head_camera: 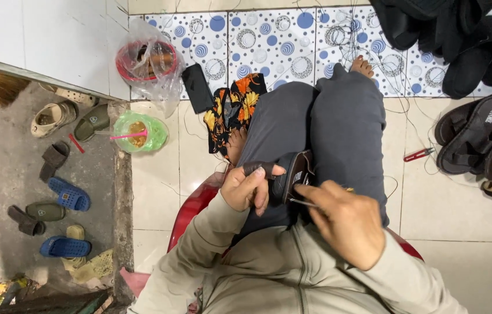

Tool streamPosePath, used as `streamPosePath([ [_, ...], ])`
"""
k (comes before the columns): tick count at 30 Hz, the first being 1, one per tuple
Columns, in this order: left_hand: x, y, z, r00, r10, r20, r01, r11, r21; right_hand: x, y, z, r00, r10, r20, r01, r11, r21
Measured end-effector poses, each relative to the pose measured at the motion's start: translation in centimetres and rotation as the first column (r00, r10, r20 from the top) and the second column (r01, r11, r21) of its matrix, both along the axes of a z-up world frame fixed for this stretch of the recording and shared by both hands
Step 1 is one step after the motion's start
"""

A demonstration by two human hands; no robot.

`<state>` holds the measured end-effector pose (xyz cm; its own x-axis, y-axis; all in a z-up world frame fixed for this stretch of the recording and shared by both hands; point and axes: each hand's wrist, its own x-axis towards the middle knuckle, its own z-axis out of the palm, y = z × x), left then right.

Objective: A person is hand-stitching the sole of a sandal to its upper part using an awl and thread.

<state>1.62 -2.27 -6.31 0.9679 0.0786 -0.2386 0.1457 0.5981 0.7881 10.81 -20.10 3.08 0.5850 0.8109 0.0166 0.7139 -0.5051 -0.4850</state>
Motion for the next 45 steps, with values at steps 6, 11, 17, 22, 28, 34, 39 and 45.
streamPosePath([
  [6,-0.3,-0.1,-1.3,0.997,0.023,-0.079,-0.032,0.993,-0.117,2.4,-4.8,0.0,0.344,0.200,-0.917,0.454,0.820,0.349],
  [11,2.0,0.7,0.7,0.942,0.314,0.116,-0.321,0.752,0.576,5.1,-8.6,0.3,0.105,0.649,-0.753,0.766,0.430,0.477],
  [17,10.0,6.9,-1.4,0.583,0.702,-0.409,-0.746,0.662,0.070,2.3,-7.3,-1.3,0.228,0.416,-0.880,0.673,0.586,0.451],
  [22,12.2,11.9,-9.8,0.394,0.633,-0.666,-0.915,0.342,-0.216,0.6,-6.9,-2.2,0.480,-0.089,-0.873,0.544,0.811,0.217],
  [28,5.0,14.3,-2.4,0.995,-0.087,0.051,0.099,0.935,-0.340,5.1,-10.1,0.0,0.699,-0.424,-0.577,0.584,0.803,0.118],
  [34,2.1,2.4,5.6,0.719,0.551,-0.424,0.184,0.437,0.881,4.0,-5.8,0.3,0.977,-0.122,-0.175,0.124,0.992,0.000],
  [39,0.7,-4.1,-0.1,0.930,0.323,-0.174,0.207,-0.072,0.976,3.4,-0.9,-0.2,0.972,0.231,0.033,-0.227,0.969,-0.095],
  [45,1.5,-1.8,1.0,0.867,0.141,-0.478,0.424,0.295,0.856,3.8,0.6,-1.5,0.967,0.243,0.079,-0.238,0.969,-0.068],
])
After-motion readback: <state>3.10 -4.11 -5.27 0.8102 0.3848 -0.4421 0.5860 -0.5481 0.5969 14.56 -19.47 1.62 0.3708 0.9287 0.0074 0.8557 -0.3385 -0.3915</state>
